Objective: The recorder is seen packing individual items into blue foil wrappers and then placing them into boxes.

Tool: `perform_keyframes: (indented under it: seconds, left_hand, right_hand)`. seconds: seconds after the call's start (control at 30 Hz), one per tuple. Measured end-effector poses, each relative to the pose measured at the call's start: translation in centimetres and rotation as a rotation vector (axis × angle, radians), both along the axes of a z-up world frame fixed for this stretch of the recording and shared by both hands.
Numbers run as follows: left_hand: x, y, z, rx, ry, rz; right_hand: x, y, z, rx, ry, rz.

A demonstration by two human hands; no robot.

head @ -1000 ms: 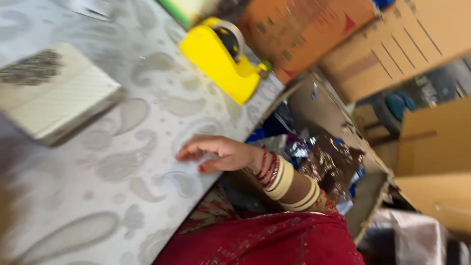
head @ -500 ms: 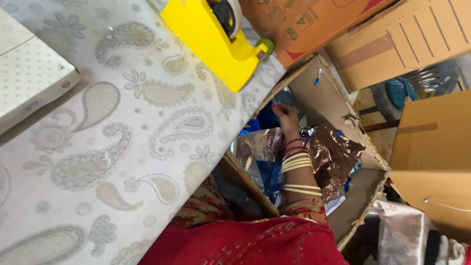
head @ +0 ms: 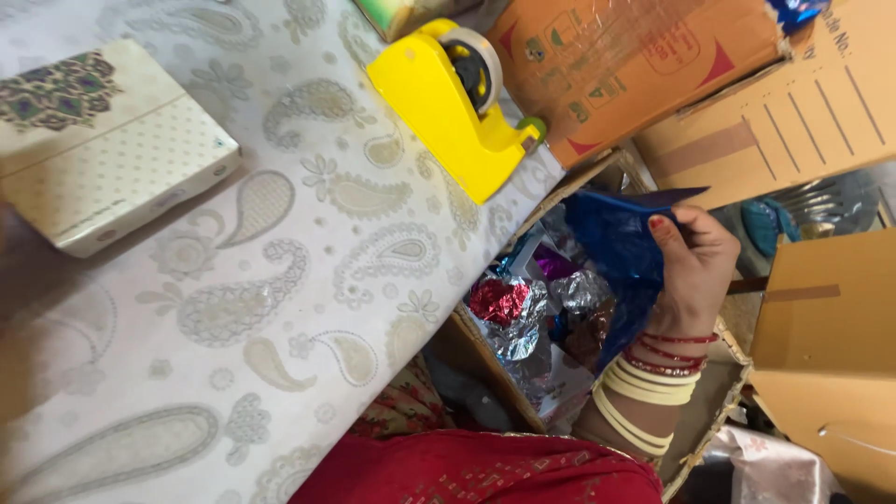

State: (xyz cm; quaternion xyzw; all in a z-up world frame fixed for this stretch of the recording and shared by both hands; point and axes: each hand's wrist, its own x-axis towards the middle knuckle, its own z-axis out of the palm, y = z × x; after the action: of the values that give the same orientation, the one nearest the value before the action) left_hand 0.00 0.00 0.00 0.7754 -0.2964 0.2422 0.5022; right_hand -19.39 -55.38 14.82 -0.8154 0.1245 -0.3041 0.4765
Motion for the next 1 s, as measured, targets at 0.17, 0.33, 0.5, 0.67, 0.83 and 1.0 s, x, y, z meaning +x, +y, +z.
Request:
perform_keyframes:
  seconds: [0.17, 0.33, 0.5, 0.67, 0.83, 1.0]
  left_hand:
    - [-0.7, -0.7, 0.4, 0.036, -0.102, 0.193]
    - [-8.8, -9.3, 7.7, 0.006, 0.096, 0.0]
    - [-12.6, -14.1, 5.1, 0.052, 0.359, -0.304]
    - [-11.4, -13.1, 6.0, -0.029, 0.485, -0.319]
    - [-10.0, -14.3, 2.0, -0.261, 0.614, -0.477]
    - [-9.4, -13.0, 3.6, -0.114, 0.636, -0.217]
  right_hand:
    - [0.7, 6.5, -0.6, -0.267, -0.027, 0.037]
    - [2.7, 16.6, -3.5, -0.671, -0.109, 0.194]
    - [2.4, 21.7, -7.3, -0.753, -0.111, 0.4]
    - [1.7, 21.3, -5.3, -0.593, 0.0, 0.504]
    - [1.1, 15.9, -7.0, -0.243, -0.003, 0.616]
    - [1.1, 17.1, -3.4, 0.244, -0.428, 0.341]
